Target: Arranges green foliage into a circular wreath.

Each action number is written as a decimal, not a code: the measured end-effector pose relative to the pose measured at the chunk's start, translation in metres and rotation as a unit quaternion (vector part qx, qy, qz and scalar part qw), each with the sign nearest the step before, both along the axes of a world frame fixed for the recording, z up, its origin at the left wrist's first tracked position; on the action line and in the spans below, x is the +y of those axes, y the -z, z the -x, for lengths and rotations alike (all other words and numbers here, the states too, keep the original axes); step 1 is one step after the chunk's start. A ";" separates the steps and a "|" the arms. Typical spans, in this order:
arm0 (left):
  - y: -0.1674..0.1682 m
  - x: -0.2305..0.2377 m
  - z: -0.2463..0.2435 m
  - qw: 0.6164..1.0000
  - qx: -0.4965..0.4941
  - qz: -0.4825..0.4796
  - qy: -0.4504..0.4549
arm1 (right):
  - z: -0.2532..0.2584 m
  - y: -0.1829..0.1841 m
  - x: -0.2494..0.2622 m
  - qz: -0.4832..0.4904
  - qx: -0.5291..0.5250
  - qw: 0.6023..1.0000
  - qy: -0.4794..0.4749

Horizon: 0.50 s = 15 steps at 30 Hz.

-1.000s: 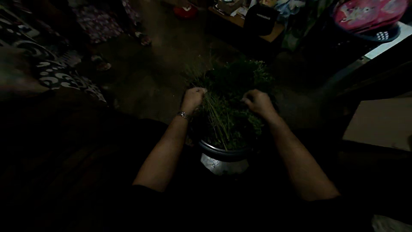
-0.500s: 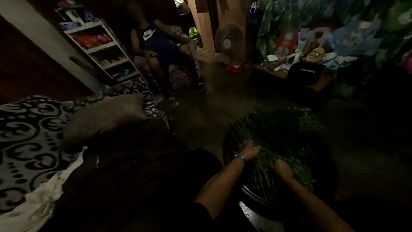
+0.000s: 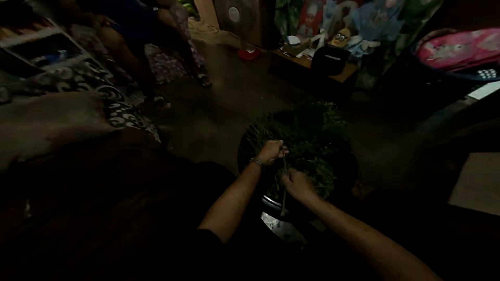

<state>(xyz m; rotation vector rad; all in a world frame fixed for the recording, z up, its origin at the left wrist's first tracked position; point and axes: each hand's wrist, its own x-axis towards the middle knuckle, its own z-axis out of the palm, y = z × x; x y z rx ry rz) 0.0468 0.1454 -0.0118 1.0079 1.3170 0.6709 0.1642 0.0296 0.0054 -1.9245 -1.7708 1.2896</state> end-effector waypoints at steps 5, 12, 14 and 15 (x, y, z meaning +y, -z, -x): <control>0.009 0.002 0.008 0.996 0.000 -0.091 -0.011 | -0.001 0.009 -0.001 -0.001 -0.040 0.991 -0.124; -0.013 -0.009 0.003 0.991 0.074 -0.109 0.017 | -0.023 0.002 0.014 -0.346 -0.117 0.928 -0.067; -0.024 -0.016 0.001 0.989 0.095 -0.105 0.041 | -0.031 0.008 0.029 -0.441 -0.141 0.884 -0.062; -0.028 -0.019 -0.001 0.989 0.098 -0.103 0.050 | -0.035 0.004 0.033 -0.416 -0.160 0.892 -0.079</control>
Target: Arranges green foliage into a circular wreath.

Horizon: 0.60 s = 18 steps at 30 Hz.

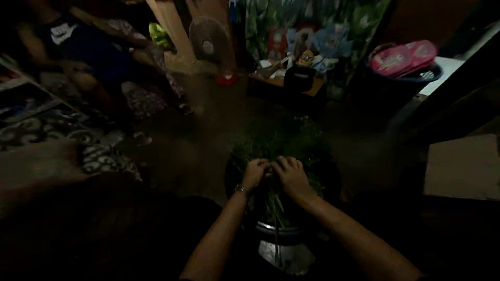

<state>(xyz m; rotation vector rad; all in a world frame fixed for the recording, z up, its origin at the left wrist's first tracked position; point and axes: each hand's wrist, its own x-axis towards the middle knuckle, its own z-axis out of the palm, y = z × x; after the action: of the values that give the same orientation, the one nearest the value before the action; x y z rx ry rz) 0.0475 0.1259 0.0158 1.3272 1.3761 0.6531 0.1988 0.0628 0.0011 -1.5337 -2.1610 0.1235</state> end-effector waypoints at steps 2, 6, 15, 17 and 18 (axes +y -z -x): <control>-0.001 -0.004 -0.003 1.000 -0.006 -0.003 0.009 | -0.005 -0.009 0.005 0.090 -0.040 0.995 -0.009; -0.002 -0.006 -0.004 1.000 -0.014 0.007 0.006 | -0.010 -0.015 0.010 0.111 -0.047 0.992 -0.038; 0.005 -0.003 -0.005 0.993 -0.107 0.014 -0.042 | -0.015 -0.006 0.016 0.200 0.048 0.978 -0.029; 0.003 -0.004 -0.007 0.991 -0.123 0.016 -0.049 | -0.017 -0.007 0.016 0.197 0.042 0.979 -0.020; 0.002 -0.005 -0.007 0.990 -0.128 0.017 -0.055 | -0.017 -0.007 0.016 0.184 0.031 0.982 -0.017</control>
<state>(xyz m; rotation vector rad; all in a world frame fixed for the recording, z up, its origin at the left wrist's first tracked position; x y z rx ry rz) 0.0547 0.1209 0.0139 1.1044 1.2504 0.8398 0.2162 0.0783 0.0079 -1.6614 -2.2013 0.6050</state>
